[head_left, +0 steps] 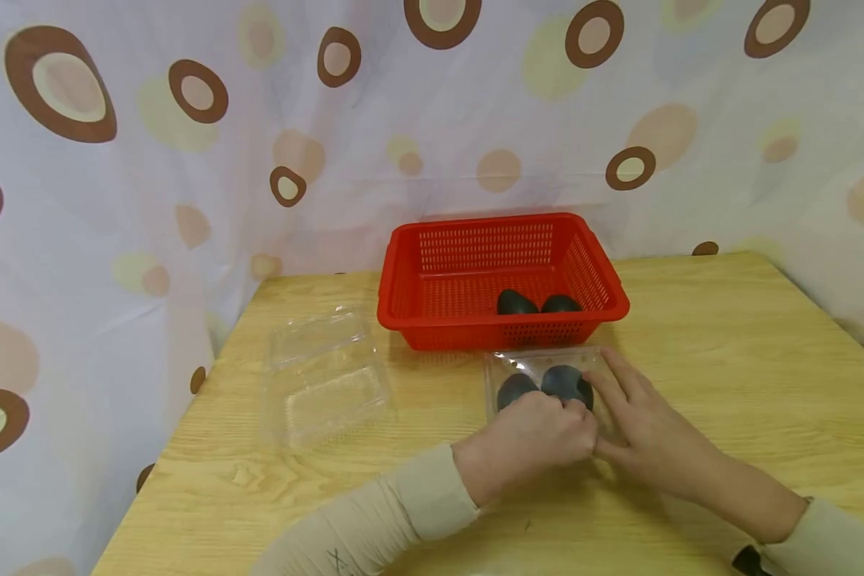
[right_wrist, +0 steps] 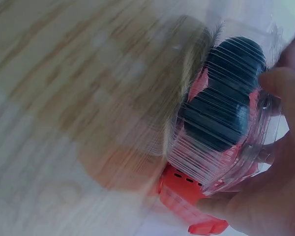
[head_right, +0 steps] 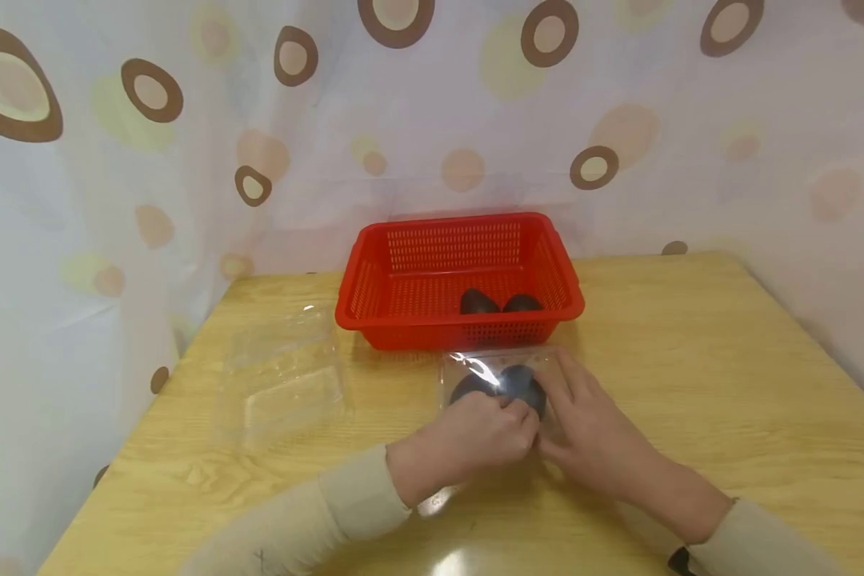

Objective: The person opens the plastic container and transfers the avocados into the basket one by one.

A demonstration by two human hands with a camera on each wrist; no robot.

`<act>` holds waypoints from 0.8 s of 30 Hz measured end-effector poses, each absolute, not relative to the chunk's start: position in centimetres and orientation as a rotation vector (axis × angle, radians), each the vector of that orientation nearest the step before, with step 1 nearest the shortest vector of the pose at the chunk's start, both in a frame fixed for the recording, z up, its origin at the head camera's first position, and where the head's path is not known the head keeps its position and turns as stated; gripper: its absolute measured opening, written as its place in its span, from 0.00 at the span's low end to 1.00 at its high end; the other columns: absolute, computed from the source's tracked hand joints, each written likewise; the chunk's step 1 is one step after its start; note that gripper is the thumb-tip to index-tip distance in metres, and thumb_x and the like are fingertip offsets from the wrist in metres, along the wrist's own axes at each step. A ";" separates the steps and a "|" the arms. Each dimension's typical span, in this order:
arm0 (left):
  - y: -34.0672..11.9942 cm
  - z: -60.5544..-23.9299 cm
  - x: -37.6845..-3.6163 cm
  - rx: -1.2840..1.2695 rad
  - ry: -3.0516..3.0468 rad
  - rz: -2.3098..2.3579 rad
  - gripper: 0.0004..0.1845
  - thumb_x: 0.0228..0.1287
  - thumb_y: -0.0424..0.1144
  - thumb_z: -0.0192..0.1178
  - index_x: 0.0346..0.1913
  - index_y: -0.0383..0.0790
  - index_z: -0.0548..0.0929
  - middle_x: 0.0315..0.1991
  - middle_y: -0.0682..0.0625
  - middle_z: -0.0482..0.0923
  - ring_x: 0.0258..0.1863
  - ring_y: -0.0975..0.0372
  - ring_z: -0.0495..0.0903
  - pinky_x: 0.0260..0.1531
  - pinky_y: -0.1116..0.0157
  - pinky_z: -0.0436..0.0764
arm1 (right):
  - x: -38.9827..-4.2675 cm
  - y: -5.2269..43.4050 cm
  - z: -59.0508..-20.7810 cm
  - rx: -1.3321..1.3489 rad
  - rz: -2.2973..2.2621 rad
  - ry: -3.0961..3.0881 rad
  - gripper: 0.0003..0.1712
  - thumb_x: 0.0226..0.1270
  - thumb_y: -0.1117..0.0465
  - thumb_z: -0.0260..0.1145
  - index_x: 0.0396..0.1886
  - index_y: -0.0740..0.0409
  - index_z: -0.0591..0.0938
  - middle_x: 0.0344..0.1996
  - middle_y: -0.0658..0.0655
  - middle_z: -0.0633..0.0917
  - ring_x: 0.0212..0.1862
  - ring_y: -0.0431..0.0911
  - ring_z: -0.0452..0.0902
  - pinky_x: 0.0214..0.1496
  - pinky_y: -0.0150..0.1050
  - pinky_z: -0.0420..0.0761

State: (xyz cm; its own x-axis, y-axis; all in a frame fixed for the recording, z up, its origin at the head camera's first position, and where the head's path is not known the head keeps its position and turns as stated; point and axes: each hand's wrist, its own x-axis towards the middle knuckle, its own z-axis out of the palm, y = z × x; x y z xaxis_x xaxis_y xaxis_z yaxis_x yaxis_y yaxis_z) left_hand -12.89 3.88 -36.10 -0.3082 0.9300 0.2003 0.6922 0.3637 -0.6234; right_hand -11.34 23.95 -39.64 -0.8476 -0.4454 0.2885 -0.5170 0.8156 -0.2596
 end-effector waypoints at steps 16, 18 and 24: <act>4.6 -36.4 -12.4 -1.287 -2.099 0.599 0.14 0.69 0.35 0.54 0.35 0.57 0.88 0.28 0.62 0.81 0.21 0.71 0.78 0.18 0.75 0.78 | -11.1 24.1 -39.6 0.761 0.546 -2.842 0.44 0.63 0.53 0.71 0.74 0.60 0.62 0.77 0.70 0.51 0.71 0.70 0.57 0.61 0.69 0.72; 4.6 -36.5 -12.5 -1.293 -2.108 0.604 0.14 0.70 0.35 0.55 0.36 0.58 0.87 0.29 0.62 0.81 0.21 0.71 0.78 0.18 0.74 0.79 | -11.1 24.0 -39.5 0.756 0.560 -2.845 0.44 0.63 0.53 0.71 0.74 0.61 0.62 0.76 0.71 0.51 0.71 0.71 0.57 0.61 0.69 0.72; 4.5 -36.2 -12.9 -1.362 -2.139 0.616 0.11 0.71 0.38 0.57 0.40 0.60 0.87 0.32 0.62 0.82 0.23 0.72 0.79 0.20 0.75 0.79 | -11.1 23.8 -39.4 0.696 0.671 -2.856 0.42 0.64 0.54 0.70 0.72 0.58 0.62 0.76 0.71 0.51 0.71 0.72 0.55 0.60 0.72 0.69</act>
State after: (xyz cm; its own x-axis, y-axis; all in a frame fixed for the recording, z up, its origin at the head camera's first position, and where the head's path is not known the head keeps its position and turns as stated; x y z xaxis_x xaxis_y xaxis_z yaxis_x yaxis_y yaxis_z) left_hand -12.88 4.54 -36.18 -0.3543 0.9163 0.1867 0.6766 0.3890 -0.6252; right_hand -11.13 23.84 -39.39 -0.8858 -0.4077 0.2217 -0.4638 0.7952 -0.3906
